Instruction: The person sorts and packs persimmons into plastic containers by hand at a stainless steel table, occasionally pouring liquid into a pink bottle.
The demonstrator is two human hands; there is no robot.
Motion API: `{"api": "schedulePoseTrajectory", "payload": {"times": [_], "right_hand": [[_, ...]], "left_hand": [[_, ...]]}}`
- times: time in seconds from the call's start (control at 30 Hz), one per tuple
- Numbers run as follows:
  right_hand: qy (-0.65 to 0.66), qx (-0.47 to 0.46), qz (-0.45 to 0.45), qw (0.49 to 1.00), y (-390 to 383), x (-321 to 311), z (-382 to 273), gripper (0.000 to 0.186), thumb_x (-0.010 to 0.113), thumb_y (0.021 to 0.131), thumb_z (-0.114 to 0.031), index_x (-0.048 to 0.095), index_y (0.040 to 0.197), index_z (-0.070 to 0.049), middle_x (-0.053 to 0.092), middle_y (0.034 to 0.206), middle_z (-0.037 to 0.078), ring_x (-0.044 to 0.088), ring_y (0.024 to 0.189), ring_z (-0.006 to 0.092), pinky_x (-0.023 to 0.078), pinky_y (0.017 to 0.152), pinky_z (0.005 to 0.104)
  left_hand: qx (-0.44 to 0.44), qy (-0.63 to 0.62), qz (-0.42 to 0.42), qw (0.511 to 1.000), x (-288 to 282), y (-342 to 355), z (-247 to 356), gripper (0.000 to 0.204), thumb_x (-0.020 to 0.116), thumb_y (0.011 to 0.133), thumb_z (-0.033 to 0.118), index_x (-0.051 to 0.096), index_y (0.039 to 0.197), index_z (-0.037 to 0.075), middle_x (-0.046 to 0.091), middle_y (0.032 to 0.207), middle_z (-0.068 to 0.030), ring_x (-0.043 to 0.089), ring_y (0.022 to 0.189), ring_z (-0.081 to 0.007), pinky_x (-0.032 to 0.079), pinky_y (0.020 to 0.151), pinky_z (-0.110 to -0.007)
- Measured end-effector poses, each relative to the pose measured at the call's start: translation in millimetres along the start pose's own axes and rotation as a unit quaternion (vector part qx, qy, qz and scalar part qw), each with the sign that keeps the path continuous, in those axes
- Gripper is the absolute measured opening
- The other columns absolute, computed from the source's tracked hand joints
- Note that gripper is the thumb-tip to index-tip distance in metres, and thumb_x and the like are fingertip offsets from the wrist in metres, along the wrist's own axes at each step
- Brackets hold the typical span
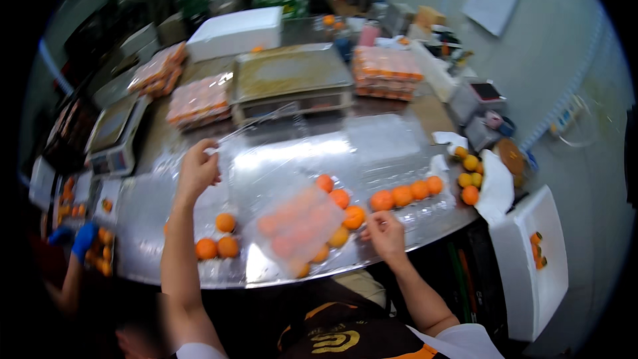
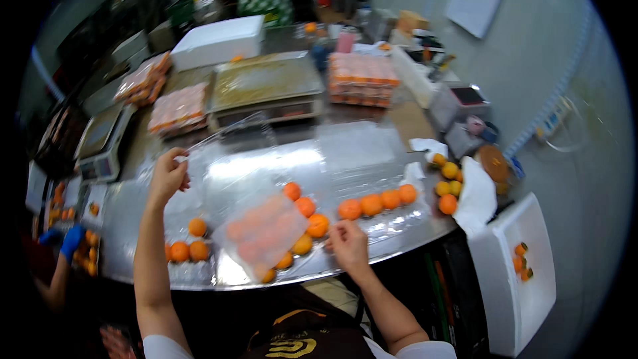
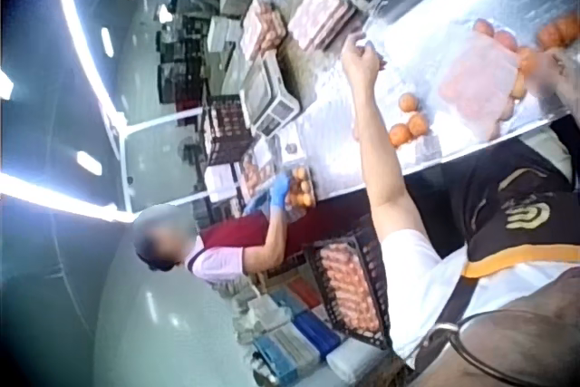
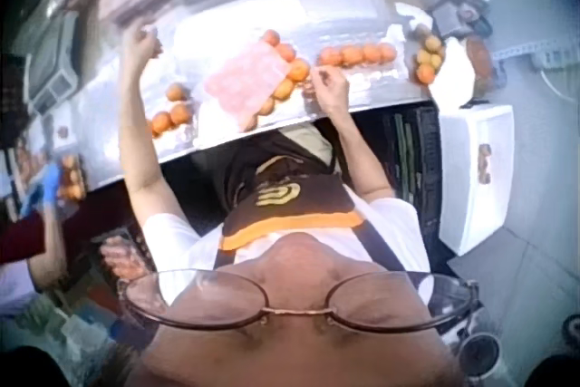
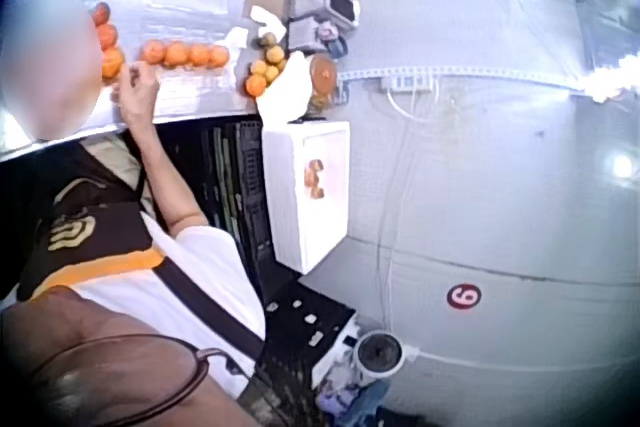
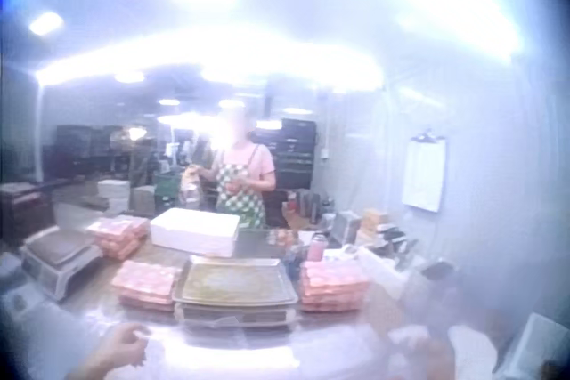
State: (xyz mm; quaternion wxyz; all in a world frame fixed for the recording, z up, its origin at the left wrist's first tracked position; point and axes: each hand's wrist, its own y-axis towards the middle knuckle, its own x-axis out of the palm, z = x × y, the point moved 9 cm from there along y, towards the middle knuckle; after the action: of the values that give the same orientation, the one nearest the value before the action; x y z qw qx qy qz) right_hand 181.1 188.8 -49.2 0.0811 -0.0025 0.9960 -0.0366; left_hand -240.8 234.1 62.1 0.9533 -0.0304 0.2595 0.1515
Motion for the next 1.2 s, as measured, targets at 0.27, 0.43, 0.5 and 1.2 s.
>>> {"api": "schedulePoseTrajectory", "payload": {"times": [0.27, 0.43, 0.5, 1.2], "right_hand": [[-0.367, -0.249, -0.047, 0.895, -44, 6, -38, 0.025, 0.060, 0.089, -0.020, 0.058, 0.070, -0.003, 0.058, 0.069, 0.014, 0.060, 0.060, 0.0316, 0.049, 0.053, 0.0400], [-0.376, -0.368, -0.049, 0.849, -67, -22, -22, 0.024, 0.070, 0.082, -0.018, 0.056, 0.066, -0.007, 0.053, 0.061, 0.005, 0.058, 0.053, 0.0222, 0.046, 0.047, 0.0321], [-0.379, -0.370, -0.056, 0.846, -56, -35, -23, 0.024, 0.069, 0.082, -0.017, 0.056, 0.066, -0.007, 0.053, 0.061, 0.005, 0.057, 0.053, 0.0221, 0.046, 0.047, 0.0316], [-0.334, -0.296, -0.128, 0.886, -33, -43, -7, 0.023, 0.066, 0.080, -0.014, 0.052, 0.064, -0.006, 0.051, 0.061, 0.007, 0.057, 0.051, 0.0249, 0.045, 0.045, 0.0346]], "left_hand": [[0.125, 0.313, 0.147, 0.930, 33, 90, -10, 0.023, 0.059, 0.084, 0.005, 0.059, 0.107, 0.006, 0.065, 0.089, -0.0165, 0.063, 0.070, -0.0306, 0.052, 0.063, -0.039], [0.300, 0.508, 0.135, 0.796, 91, 75, 24, 0.032, 0.061, 0.072, 0.000, 0.061, 0.104, 0.006, 0.058, 0.112, -0.0162, 0.053, 0.104, -0.0337, 0.045, 0.083, -0.043], [0.373, 0.480, 0.110, 0.786, 106, 72, 30, 0.027, 0.061, 0.073, 0.001, 0.060, 0.099, 0.002, 0.058, 0.102, -0.0145, 0.052, 0.100, -0.0324, 0.039, 0.090, -0.043], [0.398, 0.296, -0.046, 0.867, 155, 54, 101, 0.018, 0.068, 0.070, 0.005, 0.063, 0.088, 0.003, 0.061, 0.084, -0.0131, 0.056, 0.081, -0.0325, 0.046, 0.069, -0.044]]}}
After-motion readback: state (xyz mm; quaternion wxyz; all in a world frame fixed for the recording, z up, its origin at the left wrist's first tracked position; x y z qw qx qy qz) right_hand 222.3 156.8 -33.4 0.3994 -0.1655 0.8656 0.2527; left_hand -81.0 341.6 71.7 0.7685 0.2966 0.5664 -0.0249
